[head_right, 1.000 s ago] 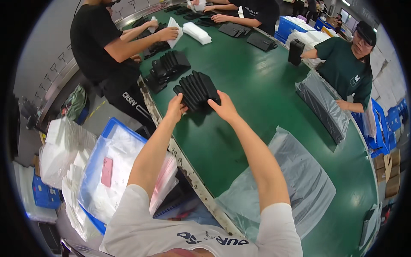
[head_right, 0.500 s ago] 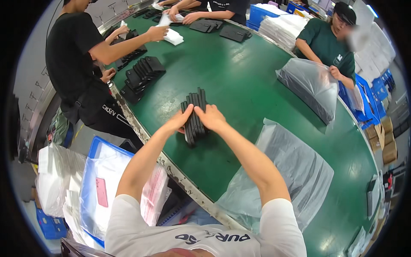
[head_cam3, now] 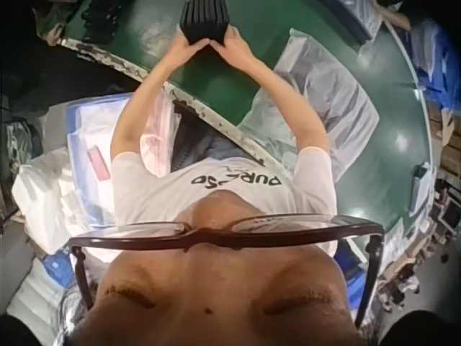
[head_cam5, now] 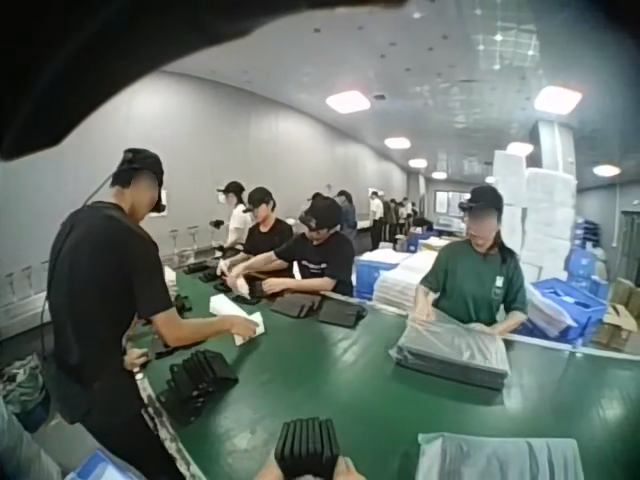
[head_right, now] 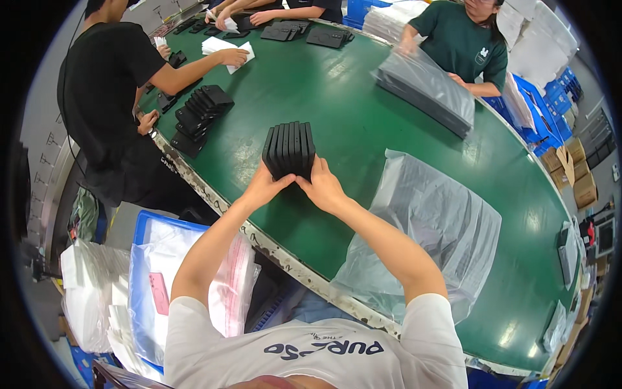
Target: The person packs phone cases by gathering them into stacks, placing the stacks into plastic packaging bags, sealing the bags, and writing on a bag with a marker.
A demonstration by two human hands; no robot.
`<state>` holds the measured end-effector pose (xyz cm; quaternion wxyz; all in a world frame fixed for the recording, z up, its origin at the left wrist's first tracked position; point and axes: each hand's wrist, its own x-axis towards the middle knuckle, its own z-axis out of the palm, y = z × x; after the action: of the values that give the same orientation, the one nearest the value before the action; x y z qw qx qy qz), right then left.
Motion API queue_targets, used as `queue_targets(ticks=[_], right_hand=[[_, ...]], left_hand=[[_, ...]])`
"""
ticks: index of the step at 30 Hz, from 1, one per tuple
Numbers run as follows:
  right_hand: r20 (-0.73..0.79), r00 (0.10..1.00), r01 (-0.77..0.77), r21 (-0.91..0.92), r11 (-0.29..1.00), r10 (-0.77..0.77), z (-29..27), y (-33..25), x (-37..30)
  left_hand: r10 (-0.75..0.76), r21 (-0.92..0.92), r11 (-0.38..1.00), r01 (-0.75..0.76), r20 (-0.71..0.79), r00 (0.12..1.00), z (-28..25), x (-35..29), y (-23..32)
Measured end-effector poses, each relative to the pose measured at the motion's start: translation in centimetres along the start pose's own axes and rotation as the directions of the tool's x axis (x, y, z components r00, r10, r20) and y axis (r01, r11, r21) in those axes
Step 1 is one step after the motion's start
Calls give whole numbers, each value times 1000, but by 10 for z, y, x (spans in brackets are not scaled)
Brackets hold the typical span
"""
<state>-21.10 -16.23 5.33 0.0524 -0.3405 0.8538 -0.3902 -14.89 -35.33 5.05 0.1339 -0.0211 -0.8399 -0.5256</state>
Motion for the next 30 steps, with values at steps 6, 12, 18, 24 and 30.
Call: queue_targets(ticks=[6,12,18,24,30], right_hand=[[130,956,-276,109,955,262,-36,-35,-24],[100,945,-324,154,933,312,25,-15,-54],[62,985,-172,251,953,161,25,-58,-108],[304,951,-288,814,505,54,-54,-59,-285],[167,526,-73,986,-152,834,-86,24,-433]], left_hand=[[-288,406,879,250,35,957,-10,1,59],[-311,694,664,276,-79,947,29,4,43],[-336,768,601,219,-6,942,56,2,68],[-298,665,719,202,32,954,24,23,16],[-385,-227,820,526,463,799,36,-14,102]])
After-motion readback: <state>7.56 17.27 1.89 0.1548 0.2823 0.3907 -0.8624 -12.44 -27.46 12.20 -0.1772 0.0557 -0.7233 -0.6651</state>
